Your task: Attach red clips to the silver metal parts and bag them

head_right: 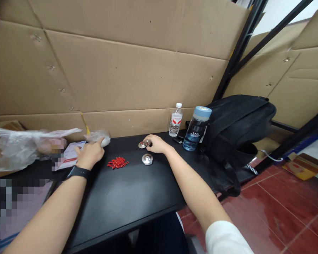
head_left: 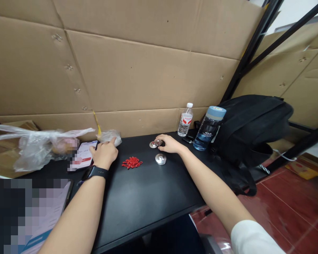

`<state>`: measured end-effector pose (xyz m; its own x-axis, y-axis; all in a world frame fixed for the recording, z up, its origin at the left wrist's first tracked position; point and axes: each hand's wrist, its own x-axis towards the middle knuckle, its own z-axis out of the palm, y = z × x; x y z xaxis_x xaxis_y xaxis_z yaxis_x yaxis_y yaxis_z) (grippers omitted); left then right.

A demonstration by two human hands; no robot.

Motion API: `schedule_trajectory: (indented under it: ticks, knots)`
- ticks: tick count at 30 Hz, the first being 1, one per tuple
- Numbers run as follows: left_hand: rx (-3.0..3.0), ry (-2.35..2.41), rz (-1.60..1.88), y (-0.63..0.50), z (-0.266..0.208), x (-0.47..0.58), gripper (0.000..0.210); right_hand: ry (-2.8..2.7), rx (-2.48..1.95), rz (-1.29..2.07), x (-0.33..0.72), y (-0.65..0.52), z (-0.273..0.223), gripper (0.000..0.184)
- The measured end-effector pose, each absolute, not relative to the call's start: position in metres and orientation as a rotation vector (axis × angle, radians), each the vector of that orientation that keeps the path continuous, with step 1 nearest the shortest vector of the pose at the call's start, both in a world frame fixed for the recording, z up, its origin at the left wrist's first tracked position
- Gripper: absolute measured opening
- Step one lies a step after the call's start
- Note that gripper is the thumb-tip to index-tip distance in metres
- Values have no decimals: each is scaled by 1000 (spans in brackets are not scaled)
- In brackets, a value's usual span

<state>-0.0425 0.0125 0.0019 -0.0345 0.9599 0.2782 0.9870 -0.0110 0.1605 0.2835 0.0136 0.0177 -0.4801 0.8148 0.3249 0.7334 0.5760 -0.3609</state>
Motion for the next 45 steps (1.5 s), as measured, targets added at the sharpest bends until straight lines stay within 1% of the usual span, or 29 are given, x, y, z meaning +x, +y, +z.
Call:
schedule_trajectory:
  ticks: [4,8,15,17,21,23,35,40,42,45]
  knots:
    - [-2092,-2109,-477,19,-11,-42,53,-2323,-1344,209,276,16,9,42]
    - [-2044,-2093,-433,25,-19,-43,44,-2364,-1398,188,271,17,6,31]
    - [-1974,-2056,-494,26,-17,-39,41,-2353,-1460,164,267,15,9,26]
    - [-1996,-2102,-513,25,-14,-38,43,-2336,-1493,165,265,13,11,25]
    - [-2028,-2156,-543,23,-9,-36,57,-2314,-1528,162,262,13,12,23]
    - [-2040,-2138,-556,22,-8,-36,60,-2321,-1507,164,262,14,10,20]
    - [-2021,-2124,-536,6,14,-30,39,-2300,-1475,185,258,16,9,14]
    - [-1987,-2110,-583,0,24,-23,36,-2243,-1437,105,257,18,7,8]
    - [-1971,-2074,-610,-3,27,-19,35,-2173,-1378,146,256,19,8,8]
    - [-2104,-1951,-723,-8,32,-7,32,-1996,-1248,369,252,17,11,7]
